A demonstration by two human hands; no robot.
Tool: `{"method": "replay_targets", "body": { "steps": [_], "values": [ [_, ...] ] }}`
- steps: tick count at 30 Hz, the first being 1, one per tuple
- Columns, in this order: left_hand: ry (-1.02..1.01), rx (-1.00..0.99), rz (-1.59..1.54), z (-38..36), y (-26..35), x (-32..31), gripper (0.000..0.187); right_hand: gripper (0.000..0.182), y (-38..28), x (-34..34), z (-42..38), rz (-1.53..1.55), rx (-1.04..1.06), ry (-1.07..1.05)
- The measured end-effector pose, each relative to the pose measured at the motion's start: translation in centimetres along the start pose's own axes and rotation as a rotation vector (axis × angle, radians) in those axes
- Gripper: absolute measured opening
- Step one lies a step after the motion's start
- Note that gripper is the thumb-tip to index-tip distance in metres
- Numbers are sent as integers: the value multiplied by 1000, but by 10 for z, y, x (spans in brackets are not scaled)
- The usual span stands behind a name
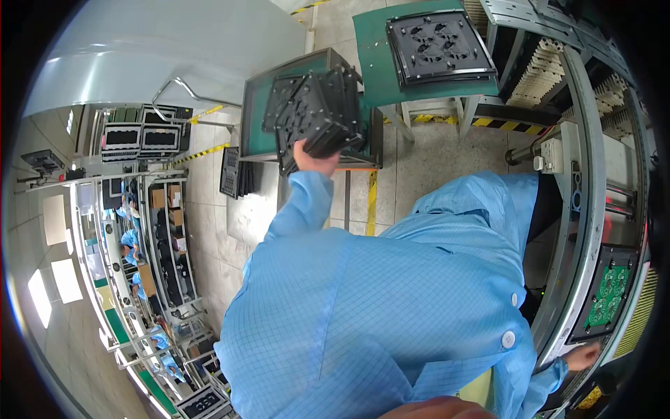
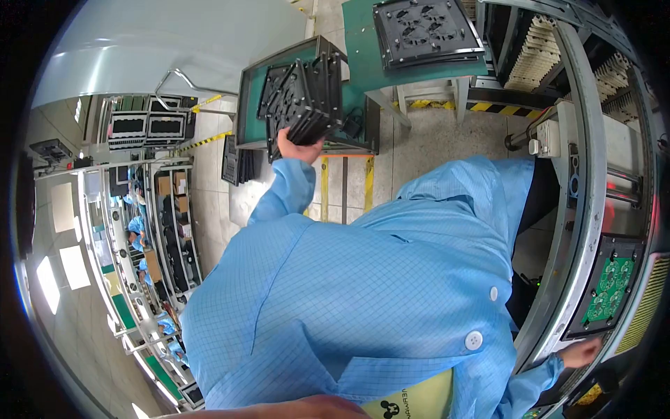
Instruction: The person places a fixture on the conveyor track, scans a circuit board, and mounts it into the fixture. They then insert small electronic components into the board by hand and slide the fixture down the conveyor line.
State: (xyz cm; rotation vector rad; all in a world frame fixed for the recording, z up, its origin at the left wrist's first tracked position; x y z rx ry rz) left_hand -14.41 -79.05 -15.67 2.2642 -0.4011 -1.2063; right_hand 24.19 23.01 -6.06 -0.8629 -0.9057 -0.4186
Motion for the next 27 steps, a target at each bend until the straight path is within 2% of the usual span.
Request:
{"method": "replay_targets", "body": {
  "steps": [1, 3, 4, 5, 6, 7, 8, 9, 10, 11, 12, 13, 14, 15, 16, 17, 19, 21, 22, 24, 25, 26, 27],
  "values": [
    [13, 19, -63, -11, -11, -1, 51, 41, -54, 31, 4, 23, -15, 168],
    [46, 43, -118, -19, -31, 6, 51, 38, -173, 21, 11, 392, 230, 149],
    [68, 42, -113, -21, -38, 13, 52, 32, -277, 3, -22, 589, 229, 105],
    [77, 39, -104, -15, -41, 14, 53, 30, -346, -33, -34, 480, 394, -163],
    [30, 33, -118, -12, -44, 15, 54, 31, -472, -66, -82, 837, 470, -487],
    [21, 49, -130, -12, -44, 17, 53, 34, -539, -104, -110, 593, 613, -763],
    [14, 67, -138, -11, -43, 17, 53, 40, -588, -151, -144, 676, 614, -1085],
    [7, 82, -145, -13, -41, 16, 53, 45, -630, -190, -182, 695, 710, -1275],
    [-37, 123, -143, -21, -40, 4, 45, 55, -662, -229, -217, 668, 712, -1438],
    [-53, 123, -154, -25, -38, 1, 46, 69, -692, -259, -252, 474, 839, -1460],
    [-71, 129, -159, -27, -38, -2, 47, 81, -717, -287, -289, 408, 896, -1489],
    [-92, 147, -157, -27, -40, -5, 48, 87, -739, -317, -327, 392, 793, -1681],
    [-127, 140, -123, -27, -39, -4, 52, 105, -760, -335, -356, 363, 634, -1886],
    [-19, 153, -148, -28, -42, 5, 57, 113, -769, -351, -379, 395, 551, -1869],
    [-16, 120, -122, -28, -41, 8, 56, 120, -779, -368, -401, 429, 469, -1849],
    [-14, 87, -99, -29, -38, 12, 54, 121, -777, -390, -420, 306, 442, -1766],
    [-39, 156, -97, -32, -40, 9, 52, 115, -783, -380, -433, 267, 485, -2000],
    [-90, 197, -121, -38, -42, 0, 50, 107, -789, -369, -431, 217, 504, -2068],
    [-139, 207, -138, -37, -42, -8, 49, 101, -794, -365, -422, 260, 458, -1937],
    [-258, 235, -180, -38, -39, -21, 48, 105, -815, -350, -407, 213, 539, -1716],
    [-257, 242, -179, -41, -43, -31, 47, 107, -825, -340, -396, 192, 582, -1607],
    [-258, 249, -173, -43, -49, -41, 45, 113, -833, -331, -388, 172, 622, -1572],
    [-261, 260, -163, -42, -54, -50, 44, 115, -833, -331, -390, 196, 615, -1680]
  ]
}}
Point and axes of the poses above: each hand's wrist, its own z-axis towards the middle knuckle, its own x-axis out of the back of the hand, y = z × x, the point moved 10 cm from there along z, towards the middle knuckle, and after that the axes turned 10 degrees about -y, right-handed, at the moved point
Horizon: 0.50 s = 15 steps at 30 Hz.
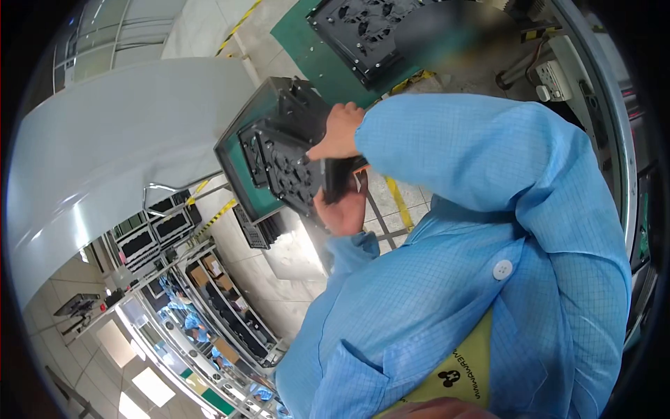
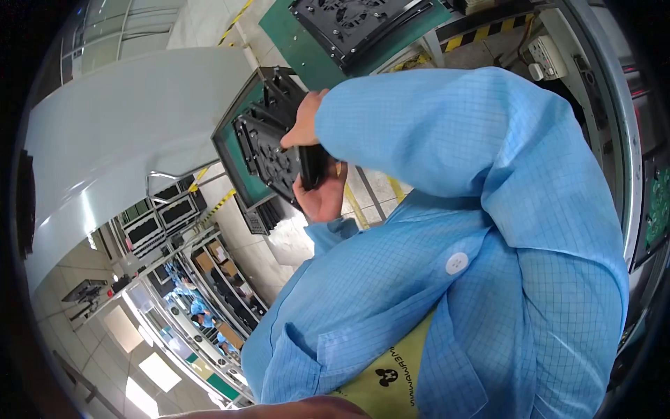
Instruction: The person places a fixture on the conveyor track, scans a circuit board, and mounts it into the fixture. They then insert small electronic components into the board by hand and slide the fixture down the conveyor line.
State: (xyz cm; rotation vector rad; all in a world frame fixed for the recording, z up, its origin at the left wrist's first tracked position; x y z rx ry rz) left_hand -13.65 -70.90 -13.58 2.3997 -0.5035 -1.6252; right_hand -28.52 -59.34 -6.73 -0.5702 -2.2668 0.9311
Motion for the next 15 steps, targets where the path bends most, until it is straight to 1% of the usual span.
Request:
{"method": "replay_targets", "body": {
  "steps": [2, 3, 4, 5, 6, 7, 8, 9, 10, 11, 12, 13, 15],
  "values": [
    [-14, 6, -8, 7, -8, 11, 46, 118, 13, 0, 6, 86, 30, -186],
    [11, 22, 53, 7, -15, 15, 52, 114, 22, -4, 16, 54, 26, -188],
    [46, 35, 118, 1, -18, 22, 58, 113, 34, -3, 22, 96, 8, -127],
    [-111, 184, 115, -11, -31, 26, 78, 112, 46, -9, 26, 142, -12, -76],
    [-266, 320, 102, -32, -41, 47, 100, 111, 55, -16, 26, 177, -32, -35],
    [-428, 445, 89, -57, -49, 66, 121, 109, 54, -21, 22, 204, -8, -62],
    [-294, 641, 220, -82, -36, 109, 155, 106, 51, -20, 14, 231, 17, -86],
    [-154, 478, 829, -87, 9, 162, 150, 104, 48, -14, 12, 258, 42, -92],
    [-102, 315, 1116, -74, 46, 162, 142, 102, 57, -18, 22, 149, 31, 31],
    [6, 167, 1413, -66, 84, 161, 134, 105, 69, -26, 30, 195, 38, 42],
    [186, 103, 1185, -73, 105, 179, 123, 108, 80, -38, 30, 242, 39, 29],
    [349, -4, 948, -85, 125, 196, 112, 109, 80, -51, 15, 266, 64, -13],
    [404, -19, 357, -88, 98, 197, 94, 110, 69, -47, -9, 313, 137, -50]
  ]
}}
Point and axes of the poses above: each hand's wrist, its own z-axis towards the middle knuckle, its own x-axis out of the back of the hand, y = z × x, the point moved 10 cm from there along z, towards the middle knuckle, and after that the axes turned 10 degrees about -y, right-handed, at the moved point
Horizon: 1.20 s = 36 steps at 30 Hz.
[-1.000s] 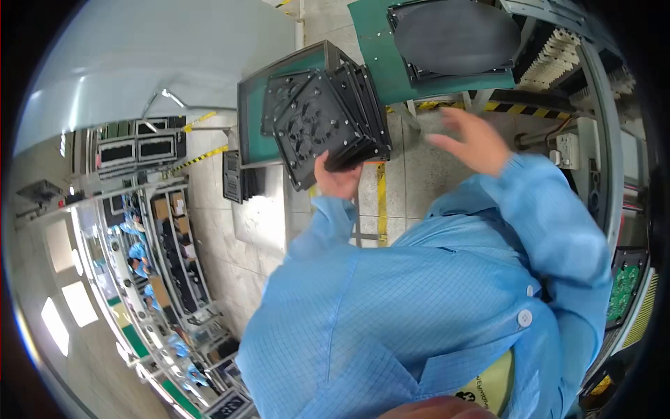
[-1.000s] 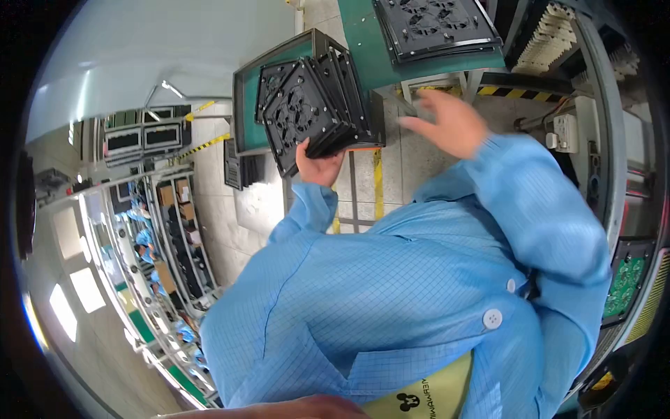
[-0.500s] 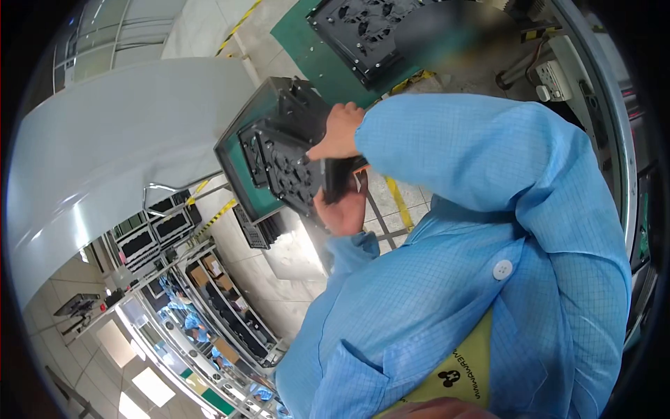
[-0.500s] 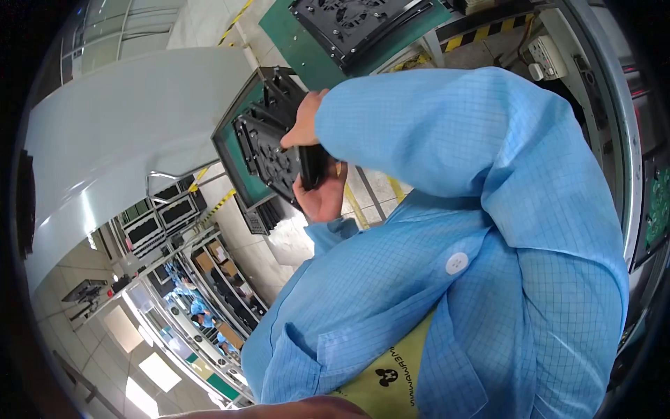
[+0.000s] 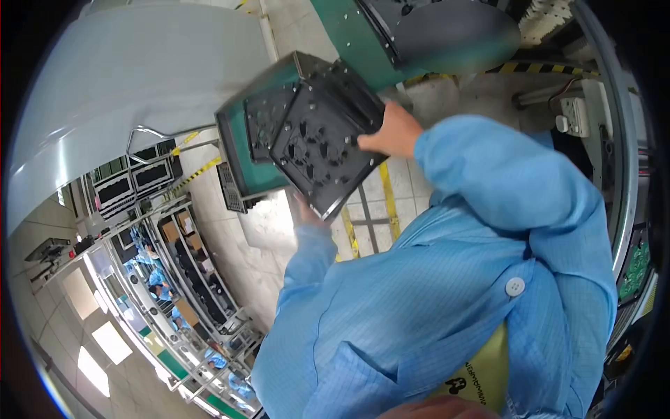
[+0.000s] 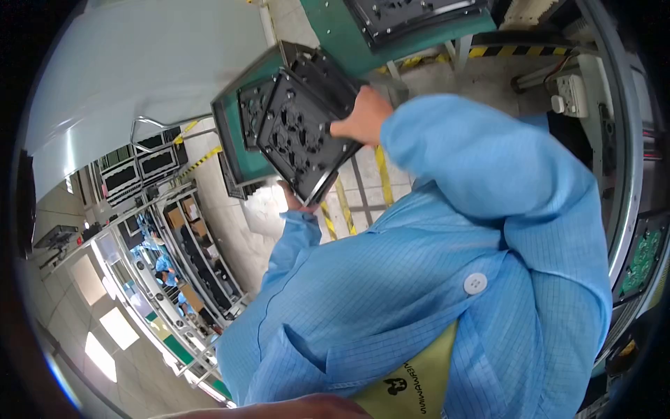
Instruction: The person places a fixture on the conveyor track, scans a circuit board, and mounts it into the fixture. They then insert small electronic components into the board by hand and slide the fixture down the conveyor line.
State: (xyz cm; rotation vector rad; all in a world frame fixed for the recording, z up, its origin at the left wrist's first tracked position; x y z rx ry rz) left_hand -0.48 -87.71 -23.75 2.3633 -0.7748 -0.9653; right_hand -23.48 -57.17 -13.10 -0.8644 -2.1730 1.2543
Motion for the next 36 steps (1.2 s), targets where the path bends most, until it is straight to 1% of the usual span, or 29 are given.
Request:
{"method": "replay_targets", "body": {
  "steps": [1, 3, 4, 5, 7, 8, 9, 10, 12, 13, 14, 15, 16, 17, 18, 19, 20, 21, 22, 23, 24, 26, 28, 29, 30, 31, 32, 35, 36],
  "values": [
    [-82, 54, -123, -5, -12, -18, 89, 108, -9, 4, -9, -97, 19, 57],
    [-85, 70, -112, -26, -26, -50, 82, 104, -24, 3, -36, -283, 49, 185],
    [-110, 19, -8, -43, -25, -83, 79, 94, -31, 9, -50, -304, 87, 251],
    [-288, 52, -79, -35, -37, -78, 77, 92, -32, 19, -55, -243, 95, 233],
    [-177, 45, -38, -36, -44, -88, 74, 87, -46, 56, -79, -134, 118, 177],
    [-87, 17, 12, -29, -43, -101, 73, 84, -65, 81, -95, -36, 245, 201],
    [-82, 12, 11, -17, -38, -131, 71, 79, -57, 107, -100, -95, 262, 339],
    [-76, 7, 11, -5, -33, -162, 70, 79, -65, 130, -104, -31, 301, 318],
    [-447, -5, -19, 11, -9, -275, 67, 88, -64, 180, -104, 7, 264, 318],
    [-486, 12, 8, 21, -1, -314, 66, 93, -61, 214, -101, -109, 253, 409],
    [-520, 33, 40, 35, 2, -344, 66, 98, -71, 235, -102, -92, 249, 374],
    [-557, -177, 329, 59, 17, -365, 75, 98, -61, 264, -87, -207, 156, 341],
    [-563, -386, 617, 82, 25, -385, 86, 95, -65, 290, -86, -441, 127, 422],
    [-81, -510, 1232, 120, 36, -352, 110, 82, -64, 311, -85, -753, 37, 457],
    [-58, -487, 1106, 121, 36, -355, 125, 69, -48, 331, -89, -1038, 179, 633],
    [26, -458, 1036, 115, 39, -351, 117, 59, -56, 326, -111, -1054, 208, 638],
    [47, -626, 918, 95, 51, -346, 107, 55, -65, 325, -135, -1095, 320, 706],
    [73, -802, 800, 88, 74, -332, 98, 52, -71, 326, -145, -1217, 320, 767],
    [268, -883, 903, 87, 97, -294, 90, 51, -49, 355, -147, -1348, 254, 833],
    [453, -954, 1012, 79, 118, -242, 82, 54, -41, 368, -162, -1545, -18, 905],
    [619, -1018, 1125, 41, 121, -195, 75, 60, -9, 383, -191, -1635, -129, 961],
    [1135, -748, 1068, -14, 122, -82, 66, 77, 54, 428, -225, -1765, -242, 1057],
    [1452, -18, 892, -69, 94, 13, 70, 90, 86, 439, -241, -1677, -318, 1014],
    [1954, -117, 1019, -81, 71, 59, 83, 94, 92, 439, -244, -1609, -342, 980],
    [1748, 30, 1056, -88, 62, 79, 89, 99, 96, 437, -248, -1540, -366, 949],
    [1441, 159, 1198, -72, 58, 119, 88, 104, 100, 435, -251, -1471, -391, 920],
    [1421, 63, 924, -108, 43, 119, 83, 104, 101, 435, -254, -1466, -364, 929],
    [1287, 38, 814, -185, -9, 165, 81, 104, 109, 428, -262, -1469, -146, 980],
    [1258, 48, 794, -205, -23, 178, 80, 103, 109, 429, -263, -1460, -149, 1000]
  ]
}}
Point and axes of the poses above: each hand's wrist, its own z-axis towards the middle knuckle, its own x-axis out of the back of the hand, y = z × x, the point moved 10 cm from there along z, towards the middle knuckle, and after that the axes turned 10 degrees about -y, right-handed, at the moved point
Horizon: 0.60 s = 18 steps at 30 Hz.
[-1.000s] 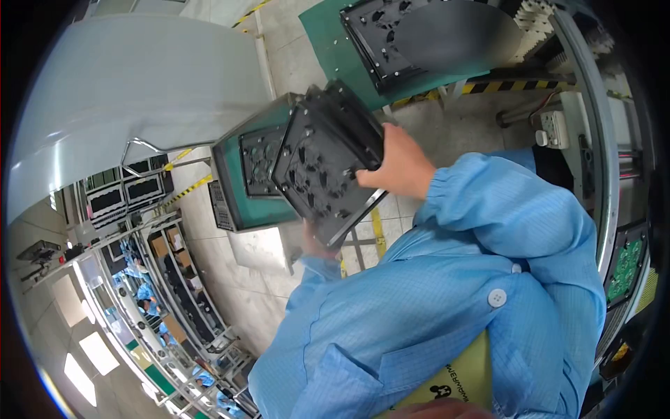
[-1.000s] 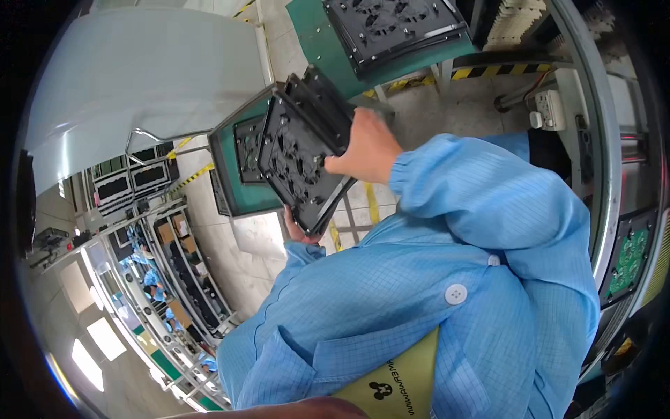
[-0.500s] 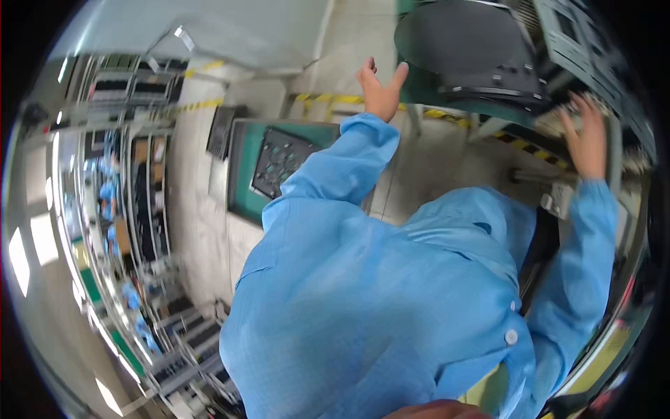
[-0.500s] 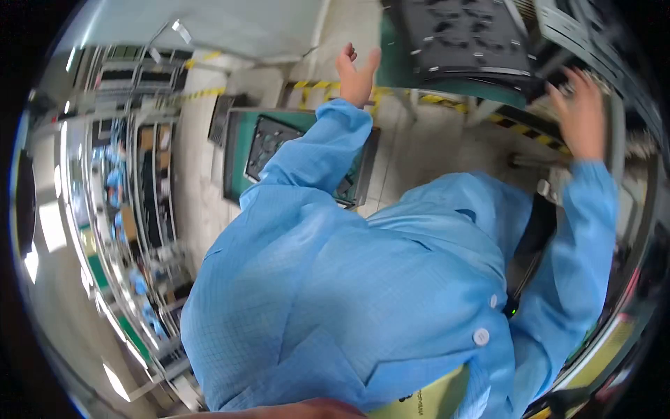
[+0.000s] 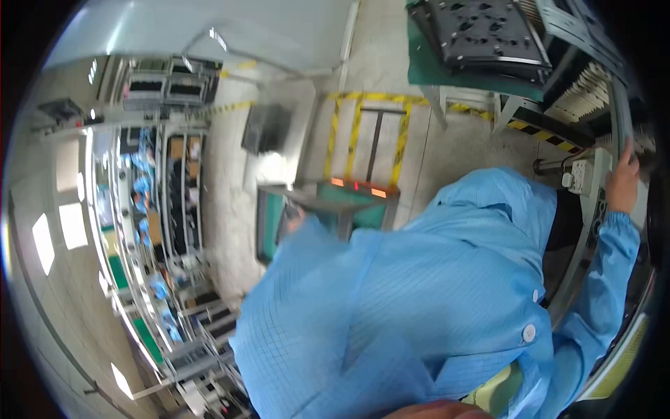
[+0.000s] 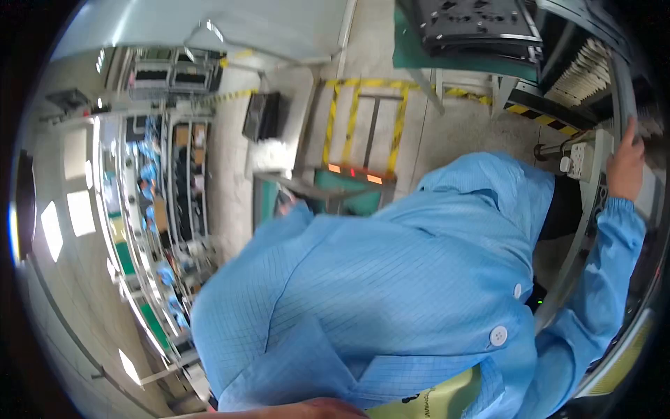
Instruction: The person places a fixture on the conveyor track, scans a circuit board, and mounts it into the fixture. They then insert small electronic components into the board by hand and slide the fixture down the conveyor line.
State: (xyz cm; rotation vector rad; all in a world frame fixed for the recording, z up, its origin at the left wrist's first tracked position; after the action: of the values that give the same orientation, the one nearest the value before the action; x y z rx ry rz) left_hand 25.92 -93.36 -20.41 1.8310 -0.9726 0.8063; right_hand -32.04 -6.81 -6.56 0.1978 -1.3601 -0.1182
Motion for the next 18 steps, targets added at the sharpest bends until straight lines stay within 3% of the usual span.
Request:
{"method": "replay_targets", "body": {
  "steps": [3, 8, 14, 18],
  "values": [
    [-72, 21, -9, 9, -43, 21, 79, 101, 4, -14, 1, -14, -47, -67],
    [-160, 69, -9, 19, -105, 64, 76, 97, 0, -8, -3, 49, -68, -2],
    [-202, 56, 85, 52, -106, 109, 73, 94, -1, 5, 0, -45, -1, 192],
    [-202, 41, 183, 66, -81, 145, 71, 98, 5, -15, 3, -54, -79, 13]
  ]
}}
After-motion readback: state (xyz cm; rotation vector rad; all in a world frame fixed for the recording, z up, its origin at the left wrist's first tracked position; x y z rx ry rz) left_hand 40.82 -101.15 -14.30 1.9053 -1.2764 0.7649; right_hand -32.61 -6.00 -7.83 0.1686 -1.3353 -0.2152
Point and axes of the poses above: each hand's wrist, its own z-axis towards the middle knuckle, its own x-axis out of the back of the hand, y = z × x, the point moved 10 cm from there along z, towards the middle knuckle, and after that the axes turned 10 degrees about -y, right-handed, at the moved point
